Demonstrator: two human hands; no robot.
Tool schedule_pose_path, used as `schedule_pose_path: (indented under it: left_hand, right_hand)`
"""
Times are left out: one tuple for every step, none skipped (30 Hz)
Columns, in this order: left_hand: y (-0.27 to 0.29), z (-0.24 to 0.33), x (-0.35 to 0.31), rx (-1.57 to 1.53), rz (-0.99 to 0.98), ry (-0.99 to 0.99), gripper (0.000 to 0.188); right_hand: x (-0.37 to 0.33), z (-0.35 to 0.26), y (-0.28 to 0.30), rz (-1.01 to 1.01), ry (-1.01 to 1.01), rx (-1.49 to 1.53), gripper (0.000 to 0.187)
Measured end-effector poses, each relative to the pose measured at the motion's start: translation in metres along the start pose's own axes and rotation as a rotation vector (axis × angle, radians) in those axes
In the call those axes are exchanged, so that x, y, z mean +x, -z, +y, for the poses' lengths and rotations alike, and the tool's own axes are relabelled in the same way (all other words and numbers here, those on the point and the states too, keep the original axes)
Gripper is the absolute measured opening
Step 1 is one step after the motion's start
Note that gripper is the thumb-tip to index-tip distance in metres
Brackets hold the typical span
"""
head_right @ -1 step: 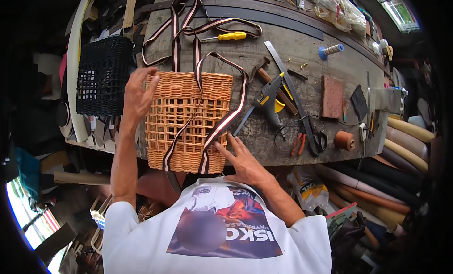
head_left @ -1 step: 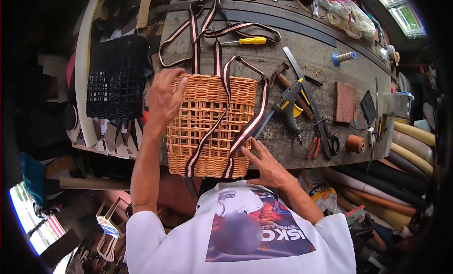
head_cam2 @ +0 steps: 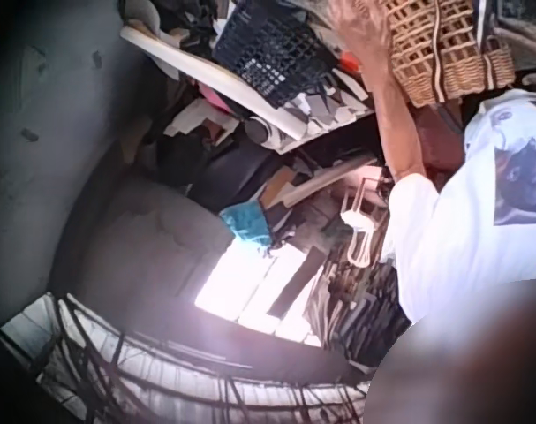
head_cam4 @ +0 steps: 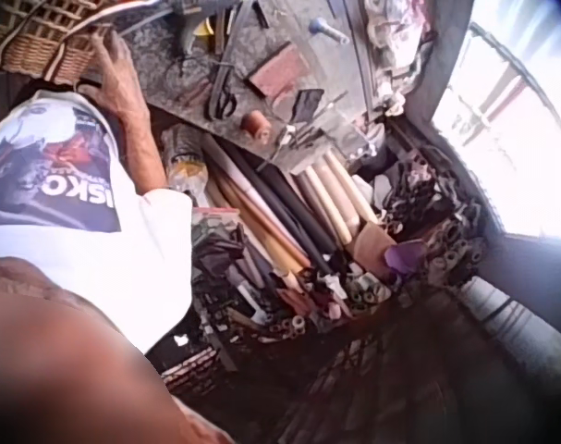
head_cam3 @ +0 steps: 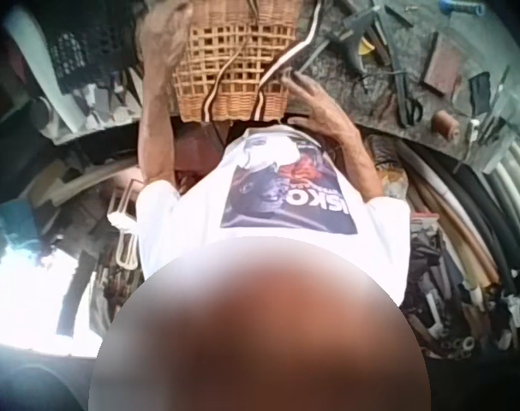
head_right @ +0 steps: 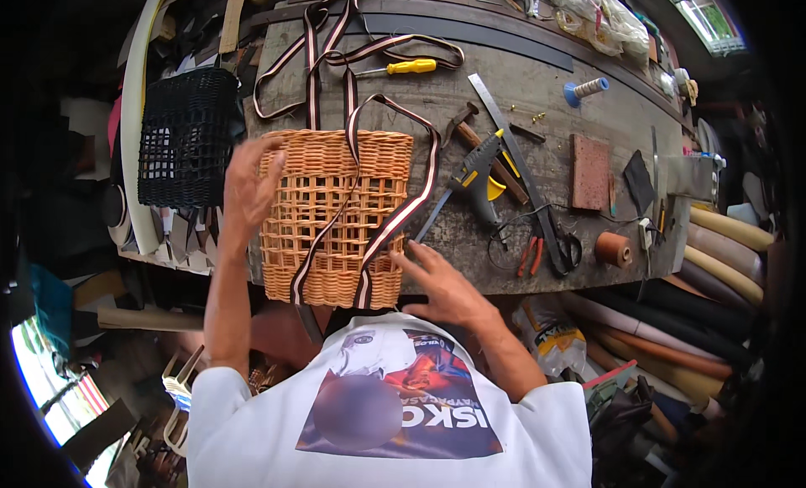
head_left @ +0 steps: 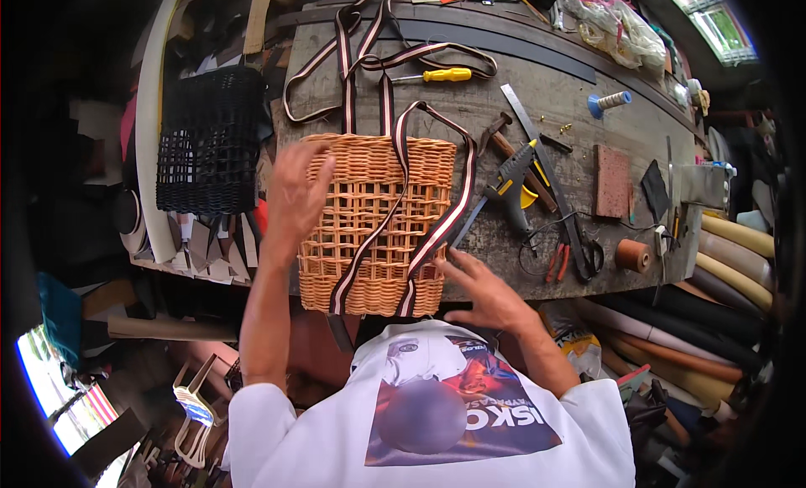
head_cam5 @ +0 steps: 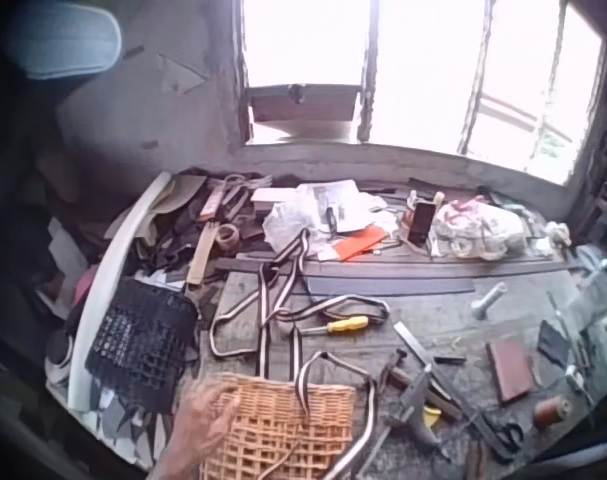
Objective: Apply adhesive and fabric straps to a wicker basket.
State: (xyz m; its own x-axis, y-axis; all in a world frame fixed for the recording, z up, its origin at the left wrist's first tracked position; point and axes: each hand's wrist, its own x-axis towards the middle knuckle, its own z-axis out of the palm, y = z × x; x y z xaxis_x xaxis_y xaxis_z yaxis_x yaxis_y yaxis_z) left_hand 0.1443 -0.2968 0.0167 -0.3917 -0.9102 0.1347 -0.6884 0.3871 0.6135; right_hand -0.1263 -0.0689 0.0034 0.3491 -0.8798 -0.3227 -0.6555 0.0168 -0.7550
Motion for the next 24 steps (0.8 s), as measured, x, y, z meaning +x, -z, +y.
schedule_pose_path:
  left_hand:
    - [0.005,0.011,-0.021,-0.006,0.015,0.012,0.029]
    - [0.007,0.021,-0.042,0.005,0.000,0.001,0.029]
    - [0.008,0.031,-0.063,0.010,-0.019,-0.007,0.028]
    - [0.007,0.038,-0.079,0.020,-0.039,-0.010,0.031]
    - [0.004,0.043,-0.093,0.041,-0.057,-0.007,0.035]
    - [0.003,0.051,-0.105,0.046,-0.052,-0.017,0.035]
    - [0.001,0.055,-0.118,0.078,-0.059,0.021,0.040]
    - [0.000,0.060,-0.127,0.113,-0.068,0.060,0.046]
    - [-0.002,0.065,-0.134,0.121,-0.062,0.060,0.046]
    - [-0.006,0.068,-0.139,0.166,-0.039,0.112,0.049]
    - [-0.009,0.069,-0.146,0.211,-0.015,0.170,0.053]
    - [-0.015,0.064,-0.154,0.238,0.034,0.151,0.052]
    - [-0.018,0.060,-0.158,0.239,0.040,0.159,0.052]
    - [-0.023,0.057,-0.164,0.248,0.049,0.186,0.049]
    - [-0.025,0.057,-0.169,0.258,0.061,0.216,0.047]
    - [-0.025,0.059,-0.168,0.259,0.103,0.209,0.038]
    - [-0.027,0.061,-0.169,0.261,0.113,0.229,0.038]
    - [-0.028,0.061,-0.168,0.229,0.127,0.242,0.036]
    - [-0.028,0.059,-0.168,0.199,0.142,0.252,0.035]
    - [-0.033,0.054,-0.172,0.221,0.167,0.241,0.038]
    - [-0.038,0.051,-0.175,0.220,0.172,0.244,0.038]
    - [-0.042,0.049,-0.177,0.258,0.261,0.233,0.042]
    - [-0.045,0.049,-0.177,0.295,0.352,0.222,0.045]
    - [-0.046,0.049,-0.178,0.297,0.361,0.227,0.045]
  right_hand:
    - [0.001,0.008,0.014,0.080,-0.029,0.152,0.074]
    - [0.011,0.014,0.027,0.271,-0.008,0.192,0.058]
    - [0.028,0.012,0.044,0.417,-0.058,0.185,0.045]
    - [0.044,0.016,0.062,0.499,-0.099,0.130,0.036]
    - [0.071,0.024,0.078,0.535,-0.101,0.107,0.031]
    - [0.101,0.048,0.088,0.572,-0.025,-0.011,0.030]
    - [0.132,0.066,0.096,0.539,-0.042,-0.088,0.033]
    - [0.162,0.084,0.099,0.605,0.082,-0.217,0.037]
    - [0.191,0.102,0.101,0.609,0.190,-0.290,0.040]
    - [0.214,0.118,0.102,0.611,0.291,-0.366,0.042]
    - [0.232,0.131,0.103,0.607,0.297,-0.365,0.042]
    - [0.247,0.138,0.105,0.401,0.177,-0.360,0.040]
    - [0.257,0.146,0.108,0.198,0.052,-0.357,0.037]
    - [0.261,0.135,0.119,0.150,0.078,-0.310,0.027]
    - [0.262,0.120,0.132,0.212,0.143,-0.256,0.020]
    - [0.259,0.096,0.151,0.162,0.027,-0.094,0.020]
    - [0.256,0.067,0.171,0.110,-0.091,0.067,0.021]
    - [0.253,0.038,0.191,0.126,-0.093,-0.007,0.024]
    - [0.254,0.016,0.205,0.145,-0.094,-0.078,0.027]
    - [0.259,0.008,0.216,0.229,0.087,-0.176,0.025]
    - [0.265,0.002,0.226,0.312,0.266,-0.274,0.023]
    - [0.273,-0.006,0.235,0.329,0.297,-0.319,0.022]
    - [0.274,-0.025,0.239,0.358,0.324,-0.357,0.023]
    - [0.280,-0.032,0.239,0.351,0.354,-0.341,0.024]
